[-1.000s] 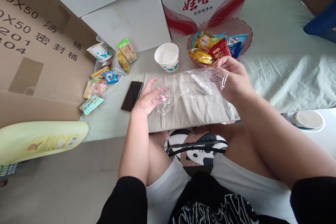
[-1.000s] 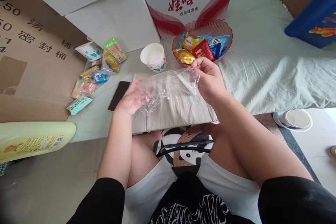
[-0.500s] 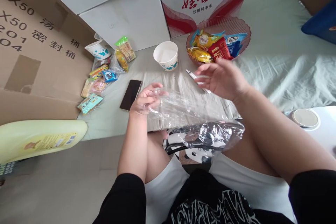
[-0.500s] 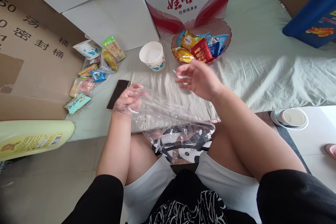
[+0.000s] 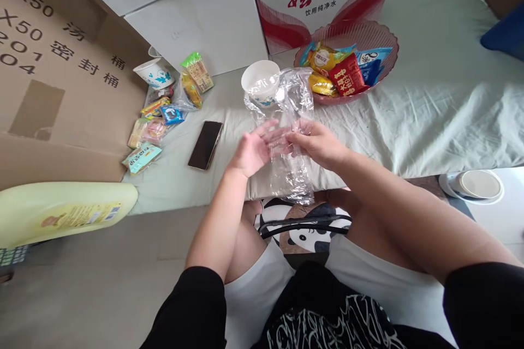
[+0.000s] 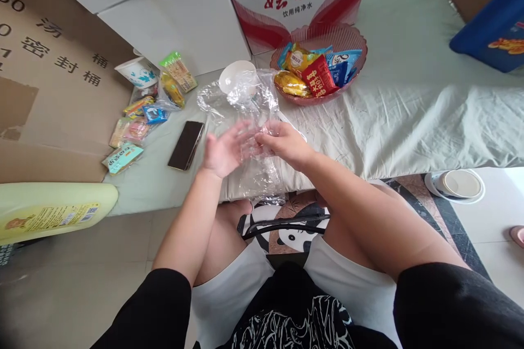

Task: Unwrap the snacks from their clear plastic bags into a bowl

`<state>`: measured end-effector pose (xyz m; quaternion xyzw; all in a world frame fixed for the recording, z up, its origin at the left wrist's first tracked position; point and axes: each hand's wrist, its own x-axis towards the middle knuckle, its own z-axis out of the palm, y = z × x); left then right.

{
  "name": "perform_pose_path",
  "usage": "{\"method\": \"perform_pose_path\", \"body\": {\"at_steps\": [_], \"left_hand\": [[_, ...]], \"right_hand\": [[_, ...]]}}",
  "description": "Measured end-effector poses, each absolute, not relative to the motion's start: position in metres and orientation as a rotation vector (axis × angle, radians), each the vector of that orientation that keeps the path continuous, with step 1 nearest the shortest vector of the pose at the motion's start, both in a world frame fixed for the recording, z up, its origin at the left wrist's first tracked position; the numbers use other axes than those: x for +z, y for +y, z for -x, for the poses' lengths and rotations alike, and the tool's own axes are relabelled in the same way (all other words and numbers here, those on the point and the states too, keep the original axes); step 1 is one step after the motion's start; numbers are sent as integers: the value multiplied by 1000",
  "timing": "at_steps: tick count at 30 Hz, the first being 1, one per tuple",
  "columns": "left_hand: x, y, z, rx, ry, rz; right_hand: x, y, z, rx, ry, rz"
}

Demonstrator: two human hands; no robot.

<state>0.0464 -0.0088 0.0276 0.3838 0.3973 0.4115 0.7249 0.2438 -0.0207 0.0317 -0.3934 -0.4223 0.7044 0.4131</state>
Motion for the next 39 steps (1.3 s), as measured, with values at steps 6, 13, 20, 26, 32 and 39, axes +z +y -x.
{"method": "perform_pose_path", "body": {"at_steps": [6, 13, 20, 26, 32, 39], "left_hand": [[16, -5, -56, 863, 1145, -1096], [24, -10, -52, 863, 956, -1141], [20, -9, -49, 916, 1113, -956], [26, -3, -42, 1002, 988, -794], [26, -1, -45, 1023, 1084, -912], [17, -3, -47, 1079, 1042, -986]], "right_hand": [[33, -16, -252, 1378, -1433, 1338], [39, -20, -251, 1494, -1434, 1256], [34, -16, -255, 1536, -1420, 1101], [32, -12, -262, 1530, -1188, 870], [33, -10, -269, 1489, -1320, 1039], [19, -8, -263, 1379, -1179, 1140]]}}
